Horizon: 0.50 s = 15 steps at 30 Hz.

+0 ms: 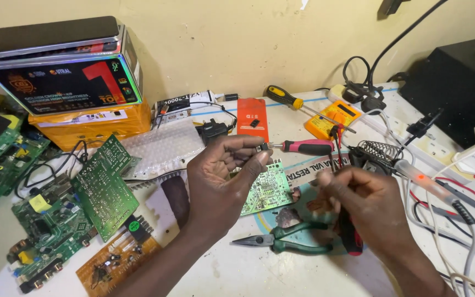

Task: Assembling or repairing electronic components on a circuit board using pliers and a screwdriver

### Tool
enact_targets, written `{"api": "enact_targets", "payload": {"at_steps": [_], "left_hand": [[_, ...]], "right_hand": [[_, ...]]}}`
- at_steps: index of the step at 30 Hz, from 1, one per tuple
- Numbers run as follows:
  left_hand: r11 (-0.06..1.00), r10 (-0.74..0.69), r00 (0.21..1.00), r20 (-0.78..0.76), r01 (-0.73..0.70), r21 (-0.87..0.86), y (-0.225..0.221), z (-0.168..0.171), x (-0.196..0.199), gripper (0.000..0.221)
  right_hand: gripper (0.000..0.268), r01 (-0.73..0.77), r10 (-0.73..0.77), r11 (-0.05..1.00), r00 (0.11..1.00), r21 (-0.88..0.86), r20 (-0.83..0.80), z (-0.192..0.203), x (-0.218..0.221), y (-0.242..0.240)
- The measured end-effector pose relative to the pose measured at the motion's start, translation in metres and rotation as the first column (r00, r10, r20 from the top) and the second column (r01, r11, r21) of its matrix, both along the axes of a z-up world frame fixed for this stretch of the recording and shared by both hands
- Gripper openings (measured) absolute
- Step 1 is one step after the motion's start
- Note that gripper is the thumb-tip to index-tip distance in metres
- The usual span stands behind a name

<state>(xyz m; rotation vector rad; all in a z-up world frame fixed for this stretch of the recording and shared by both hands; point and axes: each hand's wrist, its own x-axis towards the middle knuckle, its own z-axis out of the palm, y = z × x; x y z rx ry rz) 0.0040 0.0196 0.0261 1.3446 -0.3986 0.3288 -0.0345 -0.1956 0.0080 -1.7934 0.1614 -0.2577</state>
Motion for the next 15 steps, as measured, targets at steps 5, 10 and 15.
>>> {"api": "enact_targets", "payload": {"at_steps": [5, 10, 15], "left_hand": [[1.0, -0.011, 0.999, -0.046, 0.012, 0.013, 0.001, -0.004, 0.004, 0.015], [0.991, 0.032, 0.996, -0.086, -0.02, 0.131, 0.003, -0.01, 0.01, 0.019], [0.985, -0.004, 0.999, -0.054, 0.013, 0.17, -0.001, -0.022, 0.004, 0.022]], "right_hand": [[0.037, 0.152, -0.139, 0.78, 0.988, 0.607, -0.069, -0.008, -0.023, 0.005], [0.014, 0.293, -0.403, 0.71, 0.915, 0.64, 0.029, -0.037, -0.04, -0.031], [0.039, 0.319, -0.312, 0.948, 0.933, -0.011, 0.183, 0.005, -0.034, -0.034]]}}
